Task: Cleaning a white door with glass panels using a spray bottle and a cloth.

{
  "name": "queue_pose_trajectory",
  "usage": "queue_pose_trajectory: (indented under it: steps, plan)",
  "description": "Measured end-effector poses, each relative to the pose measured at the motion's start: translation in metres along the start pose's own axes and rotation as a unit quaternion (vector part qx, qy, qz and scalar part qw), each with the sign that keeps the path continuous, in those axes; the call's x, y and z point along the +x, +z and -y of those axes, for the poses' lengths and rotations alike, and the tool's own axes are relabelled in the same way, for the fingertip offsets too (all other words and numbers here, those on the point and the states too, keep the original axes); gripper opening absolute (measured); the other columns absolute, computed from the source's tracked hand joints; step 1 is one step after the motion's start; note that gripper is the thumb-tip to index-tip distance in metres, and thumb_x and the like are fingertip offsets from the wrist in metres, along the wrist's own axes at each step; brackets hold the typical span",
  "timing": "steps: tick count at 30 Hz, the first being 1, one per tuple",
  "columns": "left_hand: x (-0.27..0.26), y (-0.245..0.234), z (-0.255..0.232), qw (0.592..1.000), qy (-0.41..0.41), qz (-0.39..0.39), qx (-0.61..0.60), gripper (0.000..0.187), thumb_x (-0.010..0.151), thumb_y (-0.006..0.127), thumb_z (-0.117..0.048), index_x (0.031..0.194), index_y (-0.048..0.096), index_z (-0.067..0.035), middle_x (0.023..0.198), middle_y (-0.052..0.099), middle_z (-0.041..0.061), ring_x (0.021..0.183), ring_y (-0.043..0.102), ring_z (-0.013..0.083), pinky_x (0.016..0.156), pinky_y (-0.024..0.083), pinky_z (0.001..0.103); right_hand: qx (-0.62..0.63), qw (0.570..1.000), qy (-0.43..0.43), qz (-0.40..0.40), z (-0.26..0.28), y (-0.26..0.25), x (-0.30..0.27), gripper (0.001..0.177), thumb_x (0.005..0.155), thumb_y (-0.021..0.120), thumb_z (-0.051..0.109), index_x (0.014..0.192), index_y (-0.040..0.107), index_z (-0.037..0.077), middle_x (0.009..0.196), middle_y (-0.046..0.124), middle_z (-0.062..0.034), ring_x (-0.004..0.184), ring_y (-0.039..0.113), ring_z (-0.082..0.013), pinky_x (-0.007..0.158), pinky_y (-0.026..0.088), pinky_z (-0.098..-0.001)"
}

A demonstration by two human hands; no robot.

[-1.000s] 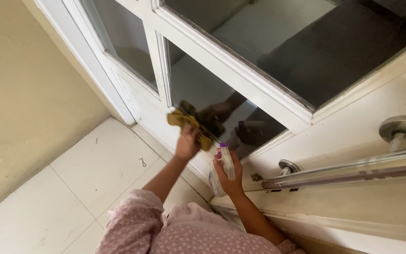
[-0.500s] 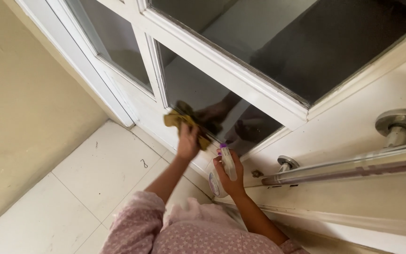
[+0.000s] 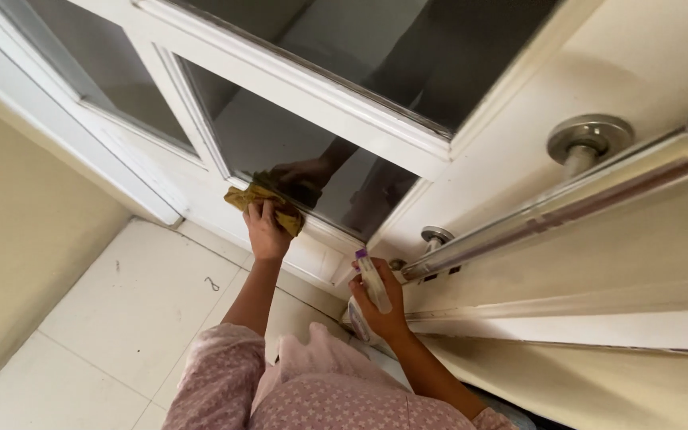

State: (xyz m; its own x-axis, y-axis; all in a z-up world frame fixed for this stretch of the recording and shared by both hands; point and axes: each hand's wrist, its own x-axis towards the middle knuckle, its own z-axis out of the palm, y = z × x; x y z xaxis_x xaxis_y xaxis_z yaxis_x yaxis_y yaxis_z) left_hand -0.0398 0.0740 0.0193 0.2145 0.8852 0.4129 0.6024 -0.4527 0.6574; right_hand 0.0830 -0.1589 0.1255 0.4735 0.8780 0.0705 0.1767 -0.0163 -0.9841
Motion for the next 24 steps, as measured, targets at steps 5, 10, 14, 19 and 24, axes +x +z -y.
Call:
queue_pose_trajectory:
  steps: [5, 10, 14, 19, 24]
  plan:
    - [-0.055, 0.033, -0.053, 0.993, 0.074, 0.086, -0.038, 0.066, 0.049, 0.090, -0.015, 0.111, 0.071, -0.007, 0.120, 0.056, 0.021, 0.112, 0.050, 0.0440, 0.089, 0.052, 0.054, -0.013, 1.000, -0.017, -0.003, -0.014, -0.013, -0.013, 0.035, 0.091, 0.067, 0.001, 0.125, 0.058, 0.005, 0.112, 0.067, -0.0048, 0.087, 0.065, -0.0117, 0.074, 0.054, -0.0277]
    - [-0.078, 0.037, -0.087, 0.967, 0.167, 0.149, -0.118, 0.050, 0.056, 0.091, -0.016, 0.103, 0.075, -0.012, 0.115, 0.060, 0.016, 0.107, 0.050, 0.0404, 0.087, 0.052, 0.052, -0.001, 1.000, -0.012, 0.001, -0.006, -0.018, -0.013, 0.035, 0.092, 0.069, 0.003, 0.126, 0.058, 0.005, 0.100, 0.068, -0.0041, 0.084, 0.067, -0.0121, 0.073, 0.056, -0.0281]
    - [-0.052, 0.032, -0.096, 0.966, 0.168, 0.119, -0.158, 0.037, 0.068, 0.081, -0.005, 0.104, 0.075, -0.011, 0.116, 0.062, 0.011, 0.114, 0.054, 0.0344, 0.096, 0.052, 0.045, 0.005, 1.000, -0.014, -0.003, 0.003, -0.025, -0.011, 0.036, 0.093, 0.069, 0.004, 0.127, 0.059, 0.005, 0.090, 0.069, -0.0036, 0.081, 0.069, -0.0123, 0.072, 0.057, -0.0284]
    - [0.001, -0.012, -0.127, 0.966, 0.138, -0.004, -0.218, 0.041, 0.065, 0.069, 0.006, 0.104, 0.070, -0.006, 0.115, 0.058, 0.016, 0.116, 0.053, 0.0359, 0.103, 0.048, 0.044, 0.011, 1.000, -0.017, 0.001, 0.000, -0.028, -0.022, 0.035, 0.093, 0.069, 0.003, 0.127, 0.059, 0.005, 0.090, 0.068, -0.0038, 0.080, 0.067, -0.0119, 0.071, 0.055, -0.0280]
    - [-0.022, 0.028, -0.060, 0.975, 0.024, -0.098, -0.196, 0.055, 0.084, 0.064, 0.009, 0.136, 0.049, 0.002, 0.139, 0.047, 0.025, 0.130, 0.046, 0.0436, 0.115, 0.041, 0.054, 0.009, 1.000, -0.021, 0.008, 0.001, -0.036, -0.035, 0.035, 0.092, 0.069, 0.002, 0.126, 0.059, 0.005, 0.090, 0.068, -0.0042, 0.078, 0.064, -0.0113, 0.069, 0.053, -0.0275]
